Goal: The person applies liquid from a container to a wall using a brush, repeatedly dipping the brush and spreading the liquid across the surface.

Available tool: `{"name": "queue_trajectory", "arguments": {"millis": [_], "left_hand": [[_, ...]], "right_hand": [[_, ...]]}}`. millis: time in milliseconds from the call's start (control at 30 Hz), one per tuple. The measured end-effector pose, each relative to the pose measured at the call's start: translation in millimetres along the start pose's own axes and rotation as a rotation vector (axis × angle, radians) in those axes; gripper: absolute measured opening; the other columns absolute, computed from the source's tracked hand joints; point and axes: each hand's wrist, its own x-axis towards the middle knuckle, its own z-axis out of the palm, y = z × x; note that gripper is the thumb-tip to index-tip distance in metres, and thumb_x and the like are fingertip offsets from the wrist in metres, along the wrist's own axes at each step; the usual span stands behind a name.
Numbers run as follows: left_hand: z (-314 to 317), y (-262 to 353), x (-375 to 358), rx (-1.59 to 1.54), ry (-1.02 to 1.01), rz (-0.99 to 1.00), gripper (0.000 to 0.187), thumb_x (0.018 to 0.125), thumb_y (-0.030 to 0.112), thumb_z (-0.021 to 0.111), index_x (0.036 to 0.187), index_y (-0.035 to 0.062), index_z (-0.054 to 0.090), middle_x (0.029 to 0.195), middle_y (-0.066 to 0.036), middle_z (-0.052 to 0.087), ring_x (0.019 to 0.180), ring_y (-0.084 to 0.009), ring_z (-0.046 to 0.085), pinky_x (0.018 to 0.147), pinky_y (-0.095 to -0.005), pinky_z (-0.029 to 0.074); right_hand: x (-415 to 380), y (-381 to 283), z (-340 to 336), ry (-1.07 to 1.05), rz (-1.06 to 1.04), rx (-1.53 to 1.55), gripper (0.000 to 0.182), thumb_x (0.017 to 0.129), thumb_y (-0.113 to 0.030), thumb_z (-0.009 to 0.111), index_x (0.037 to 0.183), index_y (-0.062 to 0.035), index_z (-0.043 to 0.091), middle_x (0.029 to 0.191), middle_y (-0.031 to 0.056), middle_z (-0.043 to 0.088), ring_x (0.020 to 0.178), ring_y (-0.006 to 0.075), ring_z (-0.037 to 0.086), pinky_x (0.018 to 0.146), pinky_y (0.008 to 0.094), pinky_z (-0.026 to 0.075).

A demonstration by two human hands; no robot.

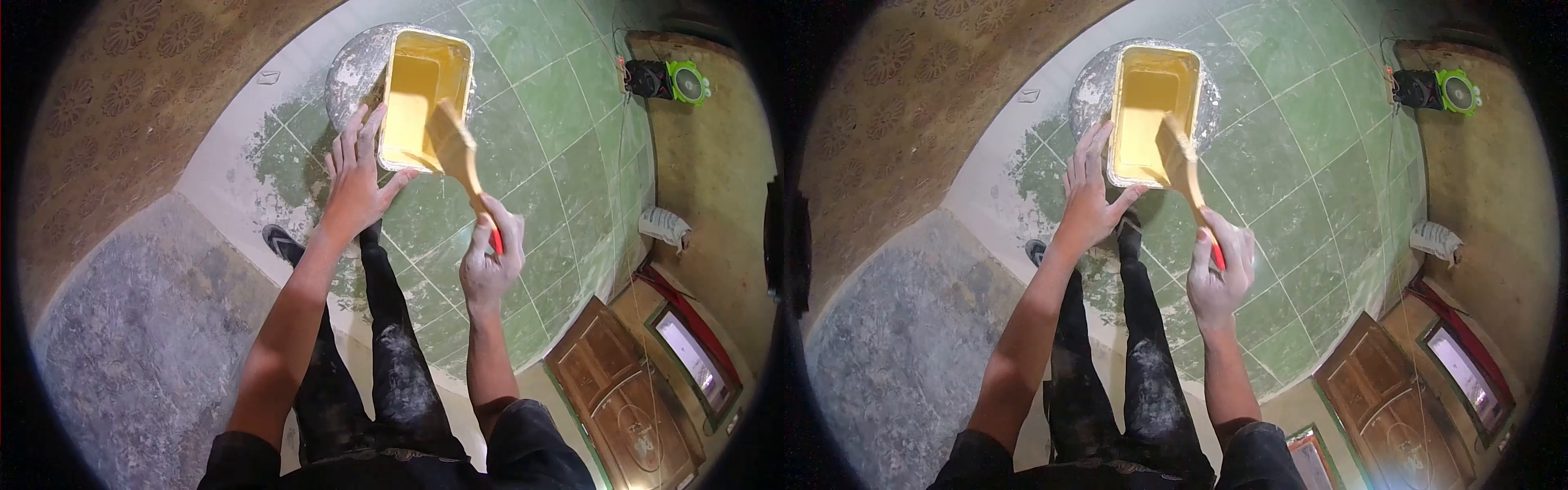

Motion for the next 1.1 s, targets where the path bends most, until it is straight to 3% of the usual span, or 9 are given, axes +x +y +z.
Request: {"name": "queue_trajectory", "arguments": {"millis": [167,233,333,467,533,733,867,900,1100], "left_hand": [[-0.9,0.3,-0.5,0.015,0.004,0.005,0.098,0.083,0.049,0.076,0.160,0.0238,0.021,0.160,-0.014,0.024,0.140,-0.0389,0.031,0.112,-0.0583,0.025],[-1.2,1.7,-0.4,0.045,-0.034,-0.026,0.097,0.085,0.053,0.072,0.159,0.0182,0.022,0.160,-0.014,0.025,0.145,-0.0373,0.029,0.117,-0.0548,0.022],[1.5,-0.8,0.1,0.017,-0.003,0.005,0.098,0.083,0.051,0.075,0.160,0.0230,0.020,0.160,-0.014,0.025,0.141,-0.0390,0.031,0.112,-0.0573,0.025],[0.5,0.1,2.3,0.013,-0.006,0.006,0.097,0.084,0.050,0.075,0.160,0.0228,0.020,0.160,-0.014,0.025,0.141,-0.0391,0.030,0.112,-0.0573,0.025],[-0.7,1.5,0.1,0.035,-0.019,-0.010,0.096,0.085,0.052,0.072,0.159,0.0179,0.022,0.160,-0.014,0.026,0.143,-0.0374,0.031,0.116,-0.0539,0.023],[-0.9,-1.8,-0.3,0.041,-0.013,0.007,0.098,0.084,0.054,0.072,0.160,0.0182,0.021,0.161,-0.014,0.025,0.143,-0.0384,0.030,0.115,-0.0533,0.023],[-0.6,-2.2,-0.1,0.023,-0.019,-0.004,0.097,0.085,0.056,0.071,0.160,0.0193,0.021,0.160,-0.014,0.025,0.143,-0.0396,0.029,0.115,-0.0544,0.023],[-1.1,-2.3,-1.7,0.023,-0.021,-0.009,0.097,0.085,0.056,0.071,0.160,0.0193,0.021,0.160,-0.014,0.025,0.143,-0.0396,0.029,0.115,-0.0544,0.023],[-1.7,-3.1,-1.9,0.039,-0.024,-0.008,0.097,0.085,0.057,0.070,0.160,0.0209,0.020,0.160,-0.015,0.026,0.143,-0.0398,0.029,0.114,-0.0555,0.024]], "right_hand": [[4.6,-4.0,-1.0,0.009,0.006,0.056,0.023,0.089,0.005,0.067,0.110,-0.0019,0.070,0.104,0.0107,0.073,0.085,0.0237,0.062,0.079,0.0345,0.049],[2.5,-1.2,1.5,0.006,0.001,0.050,0.023,0.089,0.005,0.067,0.110,-0.0018,0.070,0.104,0.0107,0.073,0.085,0.0236,0.062,0.079,0.0345,0.049],[7.9,-3.0,1.5,0.001,-0.002,0.044,0.023,0.089,0.006,0.067,0.110,-0.0016,0.070,0.103,0.0107,0.073,0.085,0.0236,0.061,0.078,0.0345,0.049],[4.7,-3.8,1.1,0.018,0.008,0.039,0.022,0.088,0.006,0.066,0.109,-0.0013,0.070,0.103,0.0111,0.072,0.086,0.0240,0.061,0.079,0.0345,0.049],[1.8,-1.2,-0.4,0.030,0.010,0.068,0.022,0.088,0.005,0.067,0.109,-0.0015,0.071,0.102,0.0112,0.072,0.086,0.0242,0.061,0.079,0.0349,0.049],[8.8,-3.8,0.1,-0.093,0.004,-0.019,0.023,0.088,0.005,0.067,0.109,-0.0025,0.071,0.101,0.0112,0.072,0.084,0.0238,0.060,0.077,0.0342,0.049],[7.9,-3.7,-0.4,0.060,-0.042,0.053,0.020,0.090,0.004,0.064,0.109,-0.0009,0.070,0.100,0.0117,0.072,0.083,0.0235,0.060,0.077,0.0342,0.049],[10.8,-4.3,0.3,-0.044,-0.009,0.037,0.019,0.092,0.002,0.064,0.110,-0.0002,0.069,0.099,0.0115,0.072,0.083,0.0239,0.060,0.077,0.0346,0.049],[10.8,-7.2,1.3,-0.054,-0.055,0.018,0.021,0.090,0.005,0.064,0.109,-0.0011,0.070,0.097,0.0120,0.071,0.084,0.0248,0.061,0.078,0.0355,0.049]]}}
